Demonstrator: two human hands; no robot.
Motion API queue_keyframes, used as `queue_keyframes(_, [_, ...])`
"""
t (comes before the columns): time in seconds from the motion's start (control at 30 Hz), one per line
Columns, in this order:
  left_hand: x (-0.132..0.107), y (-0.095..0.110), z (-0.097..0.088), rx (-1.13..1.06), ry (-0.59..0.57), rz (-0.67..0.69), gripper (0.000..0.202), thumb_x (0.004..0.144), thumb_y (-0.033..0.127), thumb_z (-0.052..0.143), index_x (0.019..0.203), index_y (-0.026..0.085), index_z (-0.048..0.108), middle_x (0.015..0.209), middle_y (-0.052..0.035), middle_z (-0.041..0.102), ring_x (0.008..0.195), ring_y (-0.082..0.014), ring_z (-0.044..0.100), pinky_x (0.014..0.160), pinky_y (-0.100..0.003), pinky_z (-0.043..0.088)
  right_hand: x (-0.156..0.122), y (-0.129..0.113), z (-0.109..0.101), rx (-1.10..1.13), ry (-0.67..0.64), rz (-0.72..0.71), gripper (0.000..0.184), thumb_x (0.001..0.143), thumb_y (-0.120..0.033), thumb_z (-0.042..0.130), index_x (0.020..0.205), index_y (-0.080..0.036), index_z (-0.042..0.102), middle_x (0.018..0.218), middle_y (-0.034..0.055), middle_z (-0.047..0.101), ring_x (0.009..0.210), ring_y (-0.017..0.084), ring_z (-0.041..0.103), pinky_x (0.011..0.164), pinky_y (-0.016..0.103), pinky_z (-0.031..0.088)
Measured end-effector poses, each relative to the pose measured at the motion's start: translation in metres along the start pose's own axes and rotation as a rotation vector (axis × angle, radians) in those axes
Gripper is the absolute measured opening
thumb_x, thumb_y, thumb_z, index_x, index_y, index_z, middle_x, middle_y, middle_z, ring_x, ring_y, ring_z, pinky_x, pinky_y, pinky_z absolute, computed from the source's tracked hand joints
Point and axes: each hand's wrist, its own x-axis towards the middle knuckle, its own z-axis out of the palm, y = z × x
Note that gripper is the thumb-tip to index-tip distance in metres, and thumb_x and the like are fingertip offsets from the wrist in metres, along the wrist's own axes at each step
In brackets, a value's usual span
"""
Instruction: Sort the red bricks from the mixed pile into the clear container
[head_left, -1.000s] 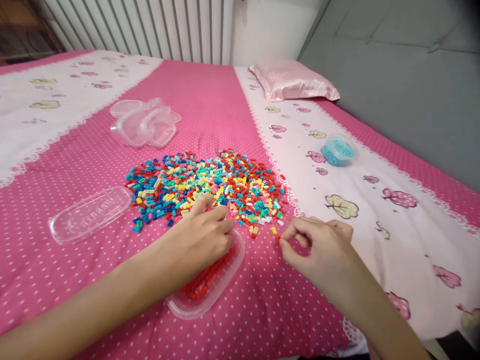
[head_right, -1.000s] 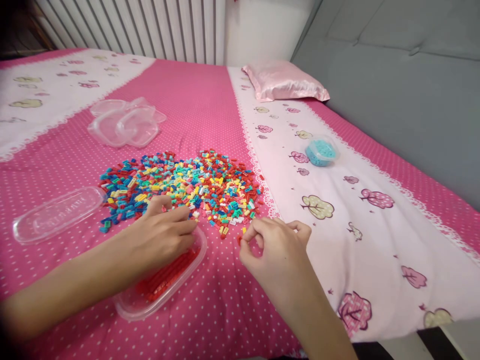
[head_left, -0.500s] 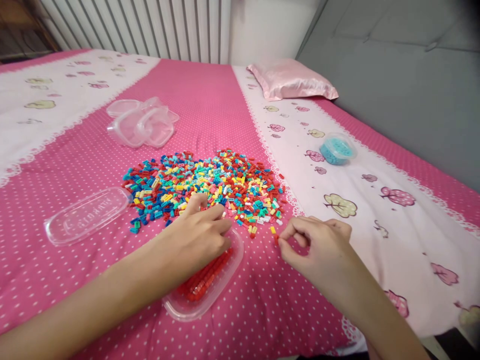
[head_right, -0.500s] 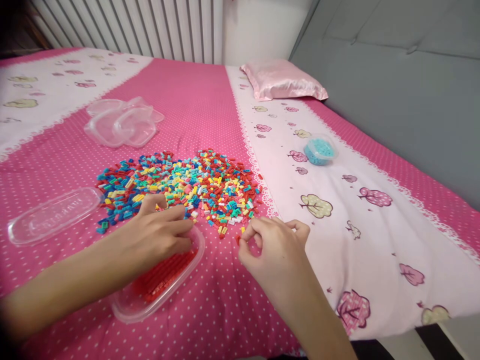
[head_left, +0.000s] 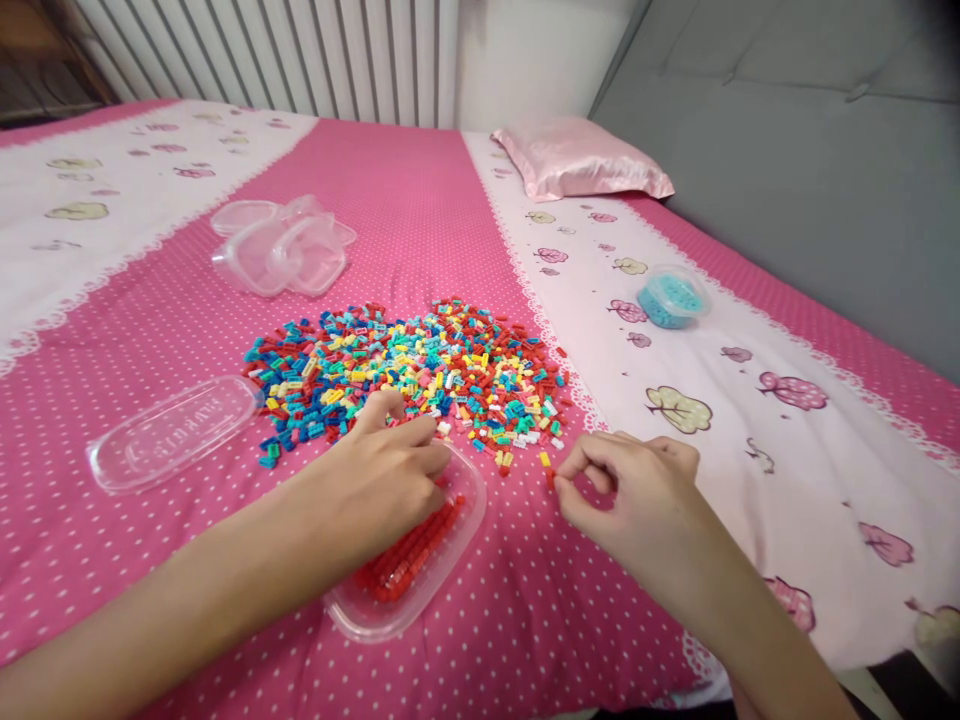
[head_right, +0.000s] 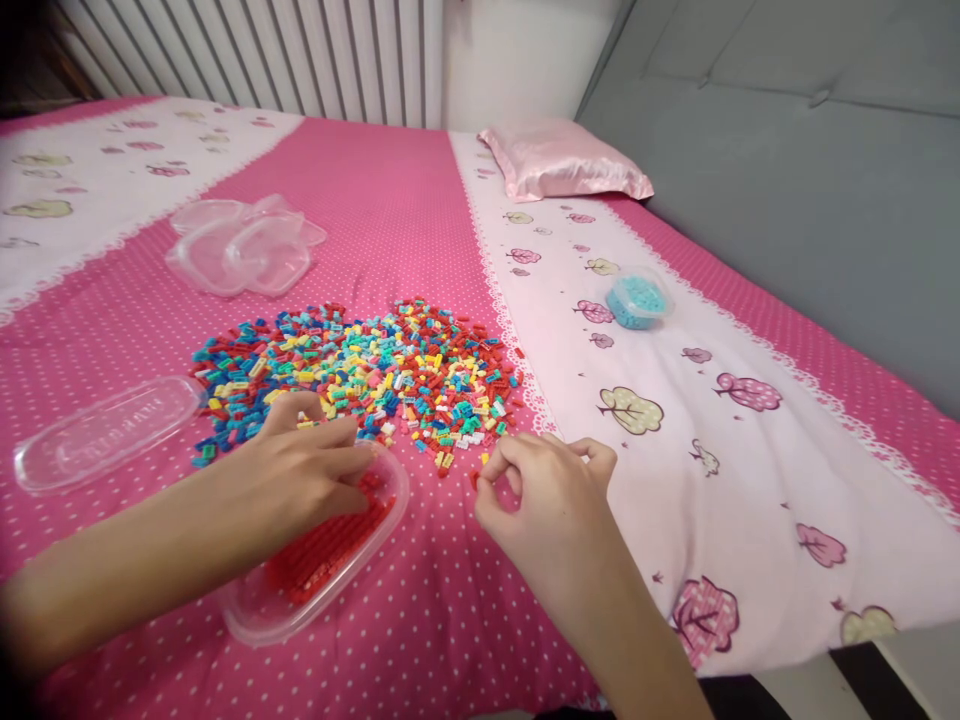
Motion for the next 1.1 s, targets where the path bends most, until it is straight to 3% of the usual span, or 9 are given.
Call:
queue_keyframes(0.17, [0.0003,-0.0019,-0.0054,0.001,0.018,-0.021,0.019,0.087,0.026,0.08,0.071,0.025,0.069,0.069,0.0038,0.062,0.079,-0.0196,0.051,0.085,-0.042,0.025,0.0007,-0.0004,-0.0008,0.011,-0.022,0.02,0.011,0.068,-0.019,0.054,0.057,-0.021,0.056,0.052,-0.0092,0.052,0.05,0.009,0.05,0.074,0.036,0.021])
queue_keyframes(0.37, [-0.0028,0.0009,-0.0019,-0.023,-0.032,-0.026,0.023,0.081,0.033,0.086,0.069,0.024,0.069,0.071,0.0035,0.062,0.078,-0.0193,0.051,0.082,-0.041,0.023,0.0007,0.0001,-0.0003,0.01,-0.034,0.031,0.01,0.067,-0.019,0.054,0.058,-0.022,0.058,0.053,-0.0093,0.052,0.051,0.01,0.051,0.075,0.036,0.02])
queue_keyframes(0.57, [-0.0034,0.0027,-0.0007,-0.047,-0.021,-0.029,0.015,0.091,0.029,0.076,0.079,0.024,0.07,0.072,0.0029,0.062,0.079,-0.019,0.05,0.082,-0.04,0.024,-0.0001,0.0006,0.0007,-0.02,-0.02,0.013,0.01,0.067,-0.019,0.055,0.058,-0.022,0.058,0.052,-0.0095,0.051,0.051,0.01,0.051,0.074,0.036,0.021])
queue_keyframes(0.77, [-0.0041,0.0067,-0.0019,-0.084,-0.075,-0.045,0.019,0.091,0.024,0.076,0.074,0.023,0.067,0.075,0.0021,0.063,0.083,-0.0194,0.052,0.086,-0.041,0.025,-0.0002,0.001,0.0008,-0.058,-0.019,-0.008,0.012,0.069,-0.018,0.056,0.058,-0.022,0.058,0.053,-0.0087,0.054,0.051,0.011,0.052,0.074,0.037,0.023])
queue_keyframes(1.1, [-0.0078,0.0027,-0.0087,-0.053,-0.016,-0.101,0.02,0.1,0.023,0.064,0.08,0.022,0.068,0.075,0.0012,0.061,0.079,-0.0192,0.052,0.079,-0.04,0.025,0.0005,-0.0011,-0.0007,-0.034,-0.034,0.005,0.011,0.069,-0.021,0.056,0.059,-0.023,0.058,0.053,-0.0081,0.053,0.051,0.012,0.053,0.074,0.037,0.026])
